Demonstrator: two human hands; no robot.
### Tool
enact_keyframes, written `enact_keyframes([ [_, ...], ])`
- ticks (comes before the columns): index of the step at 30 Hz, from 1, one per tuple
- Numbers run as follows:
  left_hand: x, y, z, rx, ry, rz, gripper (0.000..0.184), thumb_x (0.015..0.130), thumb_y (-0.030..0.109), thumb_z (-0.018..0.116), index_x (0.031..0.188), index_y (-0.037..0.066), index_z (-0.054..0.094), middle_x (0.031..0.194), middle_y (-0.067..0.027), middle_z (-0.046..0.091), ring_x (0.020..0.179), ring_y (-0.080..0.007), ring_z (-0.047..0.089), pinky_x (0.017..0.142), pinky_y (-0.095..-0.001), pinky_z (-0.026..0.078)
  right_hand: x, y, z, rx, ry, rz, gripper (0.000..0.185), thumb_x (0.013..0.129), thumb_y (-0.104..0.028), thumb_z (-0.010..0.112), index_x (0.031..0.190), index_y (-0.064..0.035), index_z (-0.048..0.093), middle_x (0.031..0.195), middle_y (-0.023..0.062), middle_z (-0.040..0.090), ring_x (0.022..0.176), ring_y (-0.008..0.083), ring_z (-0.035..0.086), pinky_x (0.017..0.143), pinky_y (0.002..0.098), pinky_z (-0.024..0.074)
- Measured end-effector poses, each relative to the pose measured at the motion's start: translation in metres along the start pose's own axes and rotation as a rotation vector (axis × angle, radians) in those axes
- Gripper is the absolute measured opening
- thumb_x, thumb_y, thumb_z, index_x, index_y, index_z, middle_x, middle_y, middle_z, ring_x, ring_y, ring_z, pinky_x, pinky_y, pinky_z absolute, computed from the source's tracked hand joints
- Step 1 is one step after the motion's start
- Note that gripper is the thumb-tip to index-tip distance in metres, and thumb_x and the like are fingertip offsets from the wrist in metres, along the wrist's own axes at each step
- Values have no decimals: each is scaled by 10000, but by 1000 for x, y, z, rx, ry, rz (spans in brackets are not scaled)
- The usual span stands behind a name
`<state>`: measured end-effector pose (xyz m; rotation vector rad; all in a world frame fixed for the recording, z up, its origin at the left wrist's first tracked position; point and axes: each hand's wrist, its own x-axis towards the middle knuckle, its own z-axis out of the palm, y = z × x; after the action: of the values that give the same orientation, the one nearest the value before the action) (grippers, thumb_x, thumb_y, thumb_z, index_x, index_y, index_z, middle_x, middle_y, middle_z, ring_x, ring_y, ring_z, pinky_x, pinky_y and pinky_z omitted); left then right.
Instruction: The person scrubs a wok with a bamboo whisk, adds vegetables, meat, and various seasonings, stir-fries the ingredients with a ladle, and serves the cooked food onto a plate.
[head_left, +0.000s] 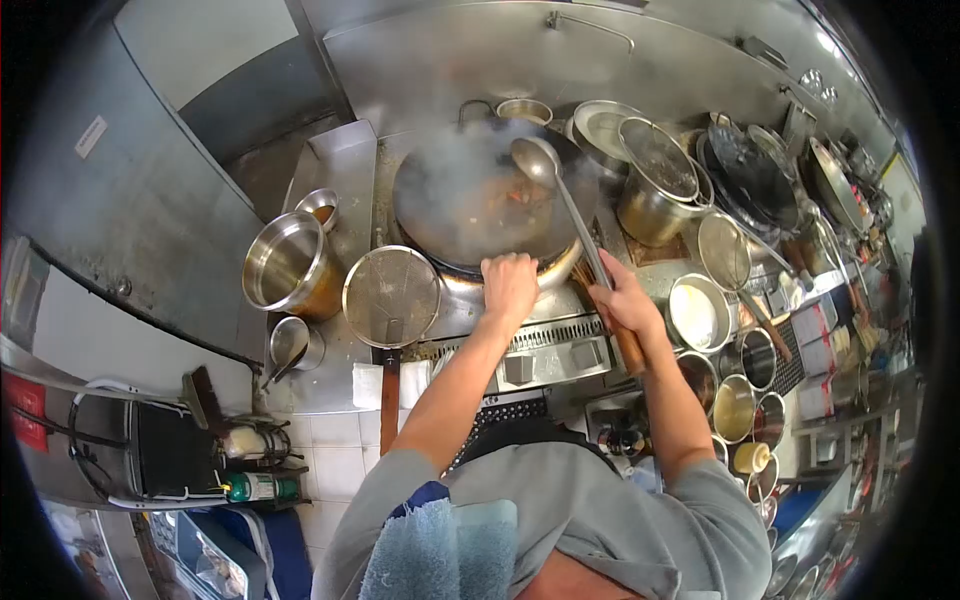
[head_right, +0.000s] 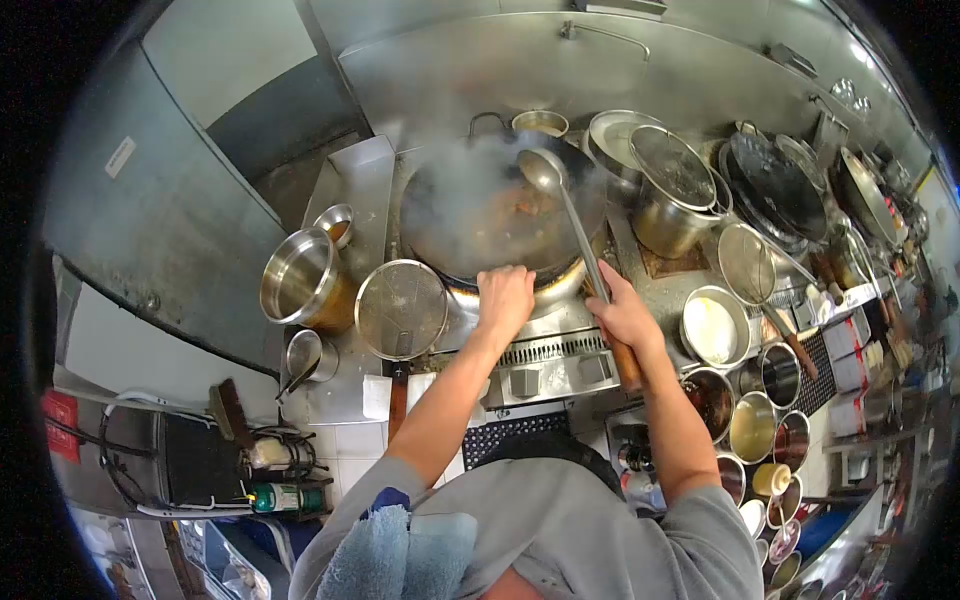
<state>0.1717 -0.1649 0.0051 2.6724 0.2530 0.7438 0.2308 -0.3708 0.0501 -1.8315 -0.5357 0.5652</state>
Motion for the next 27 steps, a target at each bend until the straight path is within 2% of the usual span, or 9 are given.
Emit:
enact_keyframes([
  [2,-13,2,-5,2,-18,14,212,879,194,591,747,41,654,748,-145,650,755,-337,624,728,-468,404,4,2,18,-77,130,6,734,780,-97,584,1441,46,299,757,80,600,495,144,522,452,290,452],
  [4,-5,6,-16,-5,-28,29,220,882,204,585,751,44,659,760,-152,654,755,-338,627,724,-475,408,16,8,30,8,108,-110,687,784,-68,589,1424,12,353,706,73,580,485,143,535,435,284,443],
  [5,-10,9,-23,-12,-77,23,224,883,212,580,757,45,662,773,-158,658,755,-338,629,720,-481,411,6,0,33,247,-34,62,663,786,-57,598,1410,0,381,688,67,569,481,141,537,427,281,439],
  [9,-3,-8,2,9,-68,2,232,874,222,596,737,47,659,758,-156,659,749,-333,636,716,-484,411,29,6,33,531,-73,89,557,816,-47,615,1341,-4,436,591,38,517,430,129,481,401,285,396],
  [13,-7,1,-22,19,-76,33,238,880,220,590,740,44,668,748,-151,662,739,-332,641,712,-484,415,44,-5,39,126,109,-57,574,795,-63,602,1335,23,426,608,43,519,461,134,485,429,283,419],
  [15,3,-9,-6,30,-49,16,229,874,220,601,748,43,672,744,-149,662,742,-327,643,718,-484,411,45,-12,39,136,35,-4,538,795,-60,600,1307,15,449,604,38,509,455,132,479,424,284,407],
  [20,-9,0,-28,-14,-77,40,253,881,220,577,745,32,677,761,-156,672,736,-338,647,707,-489,420,38,-28,28,556,-124,120,476,825,-59,597,1256,93,465,593,29,494,456,120,479,417,277,394],
  [24,9,-20,0,33,-108,-19,240,874,239,589,760,47,676,775,-139,675,765,-323,650,744,-470,412,47,-21,41,134,21,5,611,804,-48,604,1357,89,384,642,49,526,486,122,498,425,275,411],
  [27,-6,-6,-30,10,-92,35,240,879,228,583,753,51,686,775,-145,679,763,-330,653,751,-465,420,33,-34,46,-44,42,-18,650,792,-50,609,1380,77,364,643,44,527,480,124,491,423,273,418],
])
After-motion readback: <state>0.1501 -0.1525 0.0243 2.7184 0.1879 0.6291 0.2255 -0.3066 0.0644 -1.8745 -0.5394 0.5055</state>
